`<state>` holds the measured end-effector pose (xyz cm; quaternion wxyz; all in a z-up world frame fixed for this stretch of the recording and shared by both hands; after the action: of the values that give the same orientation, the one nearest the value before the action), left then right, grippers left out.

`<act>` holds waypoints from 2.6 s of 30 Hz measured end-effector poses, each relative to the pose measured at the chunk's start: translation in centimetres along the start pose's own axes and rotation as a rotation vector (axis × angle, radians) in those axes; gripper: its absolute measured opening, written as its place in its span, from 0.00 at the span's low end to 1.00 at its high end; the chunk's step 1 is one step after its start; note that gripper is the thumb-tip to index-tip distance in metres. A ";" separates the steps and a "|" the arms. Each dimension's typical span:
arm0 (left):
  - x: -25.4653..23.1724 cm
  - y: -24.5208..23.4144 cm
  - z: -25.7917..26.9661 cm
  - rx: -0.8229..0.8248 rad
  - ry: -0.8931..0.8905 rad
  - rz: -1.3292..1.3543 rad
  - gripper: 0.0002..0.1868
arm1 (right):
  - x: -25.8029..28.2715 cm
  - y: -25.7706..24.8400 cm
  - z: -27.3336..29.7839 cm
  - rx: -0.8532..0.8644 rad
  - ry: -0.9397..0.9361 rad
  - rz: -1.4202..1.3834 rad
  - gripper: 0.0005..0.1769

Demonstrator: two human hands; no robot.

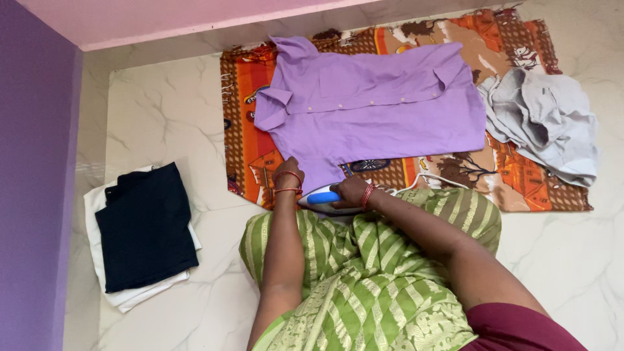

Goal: The person irons a purple shirt laid out on a patterned mat on the floor. They use a handheld iron to smooth the front, sleeves, and collar, then fold the shirt and place it on a stack of other folded clothes.

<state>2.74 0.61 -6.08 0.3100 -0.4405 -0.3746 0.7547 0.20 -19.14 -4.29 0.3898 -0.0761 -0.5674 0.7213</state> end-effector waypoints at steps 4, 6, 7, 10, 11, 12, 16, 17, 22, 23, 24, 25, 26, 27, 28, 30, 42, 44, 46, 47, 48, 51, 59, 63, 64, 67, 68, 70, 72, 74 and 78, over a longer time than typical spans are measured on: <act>-0.2 -0.5 0.0 -0.019 -0.016 0.064 0.21 | 0.3 -1.0 0.7 -0.019 -0.023 -0.115 0.23; -0.1 -0.8 -0.1 -0.027 -0.021 0.074 0.20 | 0.2 -0.9 0.5 0.003 0.004 -0.140 0.23; -0.1 -0.9 -0.1 -0.035 -0.020 0.075 0.20 | 0.0 -0.8 0.5 0.013 0.023 -0.147 0.23; -0.1 -1.3 -0.1 -0.057 -0.028 0.080 0.19 | -0.9 -0.7 0.5 0.002 0.086 -0.201 0.25; -0.1 -1.4 -0.1 -0.065 -0.032 0.082 0.19 | -1.3 -0.7 0.5 -0.010 0.109 -0.224 0.26; -0.1 -1.4 -0.2 -0.058 -0.041 0.075 0.19 | -2.0 -0.8 0.6 -0.034 0.153 -0.269 0.29; -0.2 -1.1 -0.2 0.022 -0.057 -0.009 0.18 | -3.9 -1.3 0.8 -0.177 0.290 -0.416 0.34; -0.1 -0.9 -0.2 0.055 -0.057 -0.045 0.17 | -4.2 -1.5 0.8 -0.225 0.312 -0.445 0.34; -1.6 3.2 0.6 0.351 -0.019 -0.261 0.19 | -5.7 0.2 -0.4 -0.157 0.551 -0.718 0.38; -2.1 4.1 0.8 0.403 0.016 -0.307 0.21 | -5.8 0.1 -0.6 -0.169 0.561 -0.716 0.38; -2.5 5.0 1.0 0.450 0.041 -0.363 0.24 | -5.8 0.2 -0.9 -0.161 0.564 -0.732 0.37; -2.8 6.0 1.3 0.499 0.068 -0.419 0.27 | -5.9 0.3 -1.1 -0.153 0.568 -0.749 0.37; -2.9 6.8 1.4 0.548 0.094 -0.475 0.30 | -5.9 0.5 -1.2 -0.146 0.573 -0.765 0.36; -2.8 7.2 1.4 0.552 0.098 -0.482 0.30 | -6.0 0.6 -1.4 -0.141 0.568 -0.766 0.36; -2.6 7.6 1.5 0.556 0.102 -0.488 0.30 | -6.0 0.7 -1.5 -0.136 0.562 -0.766 0.35; -2.3 8.2 1.3 0.571 0.093 -0.490 0.31 | -6.2 0.9 -1.7 -0.123 0.552 -0.829 0.33; -1.1 10.7 0.4 0.706 0.064 -0.521 0.31 | -8.0 3.5 -2.6 -0.130 0.584 -1.501 0.24; -1.1 11.1 0.3 0.719 0.070 -0.529 0.31 | -8.8 4.2 -2.3 -0.134 0.702 -1.587 0.20; -0.9 11.5 0.2 0.737 0.074 -0.533 0.31 | -9.1 4.4 -2.4 -0.145 0.734 -1.641 0.19; -0.9 11.7 0.1 0.744 0.079 -0.535 0.31 | -9.1 4.5 -2.4 -0.151 0.749 -1.668 0.19; -0.7 11.8 0.1 0.751 0.078 -0.535 0.31 | -9.0 4.2 -2.6 -0.166 0.710 -1.666 0.19; -0.6 12.4 -0.2 0.769 0.087 -0.538 0.31 | -8.9 3.3 -3.1 -0.186 0.631 -1.558 0.20; -0.5 14.3 -0.6 0.837 0.130 -0.567 0.32 | -10.1 -0.3 -5.3 -0.114 0.598 -0.916 0.28; -0.7 14.2 -0.6 0.831 0.127 -0.571 0.32 | -10.8 -1.7 -6.4 -0.213 0.641 -0.874 0.30; -0.8 14.1 -0.5 0.838 0.139 -0.576 0.32 | -11.1 -2.0 -6.8 -0.237 0.653 -0.879 0.30; -1.0 13.7 -0.2 0.828 0.120 -0.551 0.33 | -12.6 -2.4 -7.7 -0.272 0.694 -0.900 0.29; -0.8 13.5 -0.2 0.819 0.103 -0.534 0.33 | -13.1 -2.4 -8.0 -0.278 0.707 -0.908 0.28; -0.9 13.4 -0.3 0.808 0.119 -0.511 0.33 | -14.1 -2.7 -8.5 -0.294 0.719 -0.915 0.28; -0.8 13.6 -0.7 0.792 0.149 -0.490 0.33 | -15.1 -3.0 -8.5 -0.310 0.734 -0.932 0.28; -0.6 14.2 -1.1 0.778 0.190 -0.471 0.34 | -15.7 -3.0 -8.1 -0.320 0.752 -0.964 0.27; -0.4 15.6 -1.8 0.762 0.334 -0.529 0.34 | -16.9 -3.0 -6.4 -0.338 0.781 -0.971 0.29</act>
<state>2.36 -7.41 -19.60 0.6859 -0.3004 -0.1161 0.6526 16.70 -25.06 -9.49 0.8324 -0.1278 -0.4592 0.2827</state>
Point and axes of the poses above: each hand's wrist, its own z-axis away from the middle knuckle, its own y-axis out of the palm, x = y × z, the point moved 9 cm from there along -z, towards the middle knuckle, and after that the axes turned 5 degrees about y, right-handed, at the moved point
